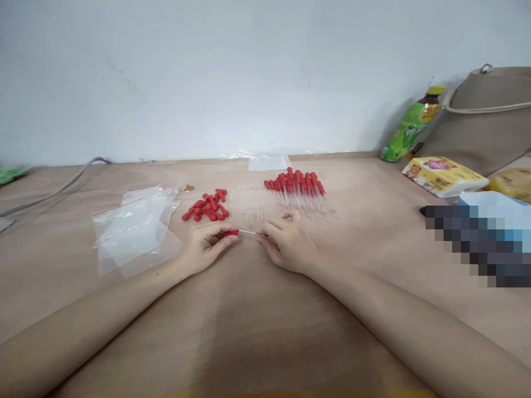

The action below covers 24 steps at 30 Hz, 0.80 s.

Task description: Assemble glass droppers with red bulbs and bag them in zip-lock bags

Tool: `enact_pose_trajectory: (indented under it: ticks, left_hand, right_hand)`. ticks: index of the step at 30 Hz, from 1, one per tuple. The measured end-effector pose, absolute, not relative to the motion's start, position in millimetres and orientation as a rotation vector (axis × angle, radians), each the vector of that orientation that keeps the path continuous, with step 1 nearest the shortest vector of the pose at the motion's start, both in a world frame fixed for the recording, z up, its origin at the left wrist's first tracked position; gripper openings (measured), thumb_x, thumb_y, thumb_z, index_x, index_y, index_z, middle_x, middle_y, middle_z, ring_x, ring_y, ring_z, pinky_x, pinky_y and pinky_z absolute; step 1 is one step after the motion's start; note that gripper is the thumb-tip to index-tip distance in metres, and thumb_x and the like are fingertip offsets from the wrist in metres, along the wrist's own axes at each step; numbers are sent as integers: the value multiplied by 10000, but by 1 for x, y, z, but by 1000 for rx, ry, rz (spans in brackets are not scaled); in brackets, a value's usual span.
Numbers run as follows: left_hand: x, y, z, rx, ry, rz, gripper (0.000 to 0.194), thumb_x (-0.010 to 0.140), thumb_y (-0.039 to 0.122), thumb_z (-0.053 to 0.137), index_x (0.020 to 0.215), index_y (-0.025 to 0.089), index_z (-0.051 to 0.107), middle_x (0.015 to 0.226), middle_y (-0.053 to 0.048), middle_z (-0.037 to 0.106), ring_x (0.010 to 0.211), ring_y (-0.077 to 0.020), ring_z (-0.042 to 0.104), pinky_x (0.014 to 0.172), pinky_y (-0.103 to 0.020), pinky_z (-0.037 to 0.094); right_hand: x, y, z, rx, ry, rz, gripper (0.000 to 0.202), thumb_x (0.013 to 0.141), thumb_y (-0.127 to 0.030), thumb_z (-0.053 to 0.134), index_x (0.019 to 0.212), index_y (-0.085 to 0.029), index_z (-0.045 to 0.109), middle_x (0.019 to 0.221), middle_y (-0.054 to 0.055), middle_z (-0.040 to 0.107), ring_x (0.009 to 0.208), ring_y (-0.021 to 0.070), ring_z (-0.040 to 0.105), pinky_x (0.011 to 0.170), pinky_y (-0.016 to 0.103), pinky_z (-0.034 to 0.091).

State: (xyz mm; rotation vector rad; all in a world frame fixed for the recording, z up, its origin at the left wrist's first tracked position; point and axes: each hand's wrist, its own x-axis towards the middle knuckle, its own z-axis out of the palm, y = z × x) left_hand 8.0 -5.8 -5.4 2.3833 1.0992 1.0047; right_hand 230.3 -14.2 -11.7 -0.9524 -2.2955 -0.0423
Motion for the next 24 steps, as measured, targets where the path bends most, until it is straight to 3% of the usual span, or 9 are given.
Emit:
enact_pose_trajectory:
  ticks: [14, 24]
  left_hand:
    - [4, -4, -8, 2498, 928, 869, 135, 845, 248, 527, 890, 184, 638, 812, -26, 684, 726, -139, 628, 673, -243, 480]
    - [3, -7, -9, 2605, 913, 802, 161, 872, 264, 477, 920, 192, 613, 830, -32, 668, 721, -136, 614, 662, -244, 464]
  right_hand:
    - [235, -11, -9, -898, -2393, 90, 161, 859, -225, 470, 860, -212, 631, 794, -7, 648, 704, 104, 552, 821, 338, 218]
    - [232, -10, -8, -911, -2409, -108, 203, 861, -221, 447, 851, -213, 650, 765, 3, 649, 649, 108, 520, 728, 326, 217]
